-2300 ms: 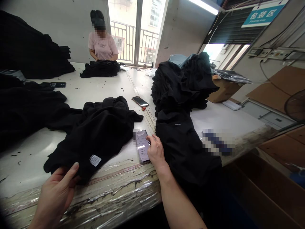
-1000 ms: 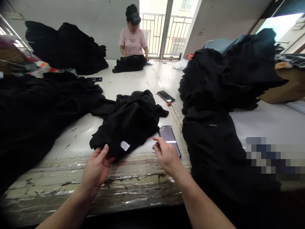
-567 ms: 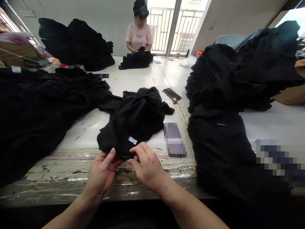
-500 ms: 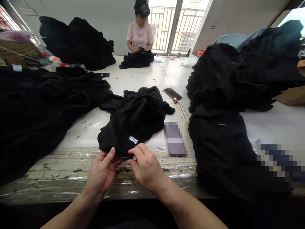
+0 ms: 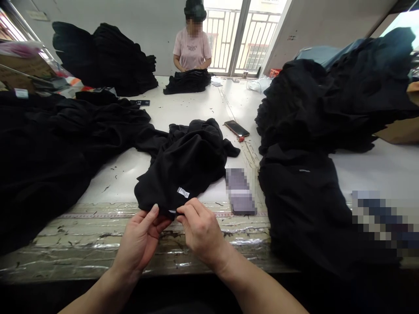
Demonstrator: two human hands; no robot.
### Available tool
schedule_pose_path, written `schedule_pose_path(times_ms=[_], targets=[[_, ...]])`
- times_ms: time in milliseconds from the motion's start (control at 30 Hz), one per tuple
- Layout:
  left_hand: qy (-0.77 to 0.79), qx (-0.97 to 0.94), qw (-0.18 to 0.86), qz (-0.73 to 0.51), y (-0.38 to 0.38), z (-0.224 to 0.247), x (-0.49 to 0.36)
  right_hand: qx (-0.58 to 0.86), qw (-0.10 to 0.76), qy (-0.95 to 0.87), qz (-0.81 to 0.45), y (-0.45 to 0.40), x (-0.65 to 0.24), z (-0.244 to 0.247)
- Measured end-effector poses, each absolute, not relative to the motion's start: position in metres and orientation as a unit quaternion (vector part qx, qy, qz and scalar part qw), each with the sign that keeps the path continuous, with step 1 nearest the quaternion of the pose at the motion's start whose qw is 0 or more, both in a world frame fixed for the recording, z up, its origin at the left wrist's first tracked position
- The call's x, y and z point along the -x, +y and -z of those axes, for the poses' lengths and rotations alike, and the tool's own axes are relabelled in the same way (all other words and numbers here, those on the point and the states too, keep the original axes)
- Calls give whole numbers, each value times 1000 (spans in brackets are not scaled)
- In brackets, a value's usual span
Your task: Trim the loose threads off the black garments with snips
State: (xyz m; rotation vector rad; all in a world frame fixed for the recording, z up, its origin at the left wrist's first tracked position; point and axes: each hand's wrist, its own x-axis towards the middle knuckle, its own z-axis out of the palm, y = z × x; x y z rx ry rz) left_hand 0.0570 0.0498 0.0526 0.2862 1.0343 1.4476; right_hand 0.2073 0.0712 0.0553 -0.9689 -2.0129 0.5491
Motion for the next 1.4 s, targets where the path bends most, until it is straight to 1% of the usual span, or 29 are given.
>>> schedule_pose_path(times_ms=[100,267,467,600,700,800,833,900,967,1033,1100,1200,1233,1300,1400], targets=[[452,-147,616,-628,49,-53,-58,405,415,-779,-240,75,-211,-61],[462,-197,603,-620,47,-52,-60,411,366,-790,-272,81,-213,-70],[479,-231,589,-609,44,-47,-58,382,373,-806,-255,80,-207,-66],[482,-237,590,-603,44,-45,-56,375,379,-802,-269,79,-206,-65],[485,-236,589,-602,44,-46,-56,390,413,-763,-309,83,-209,-68],[492,-232,583,-604,43,-46,-57,412,501,-643,-407,86,-211,-75],[491,-231,583,-604,42,-46,-58,411,514,-615,-434,87,-210,-77],[483,-238,587,-605,42,-47,-58,401,492,-637,-438,86,-207,-78],[473,-250,590,-605,43,-48,-59,398,428,-713,-388,85,-201,-76],[475,-270,569,-614,46,-52,-57,408,387,-743,-362,84,-195,-72],[492,-304,498,-646,50,-59,-53,433,375,-696,-433,86,-192,-67],[515,-356,373,-684,55,-72,-46,437,382,-521,-626,89,-195,-63],[519,-371,360,-681,55,-75,-44,427,385,-461,-675,90,-197,-62],[525,-399,361,-660,54,-78,-43,412,392,-378,-731,91,-200,-62],[526,-462,339,-628,50,-75,-45,404,405,-331,-750,89,-202,-61]])
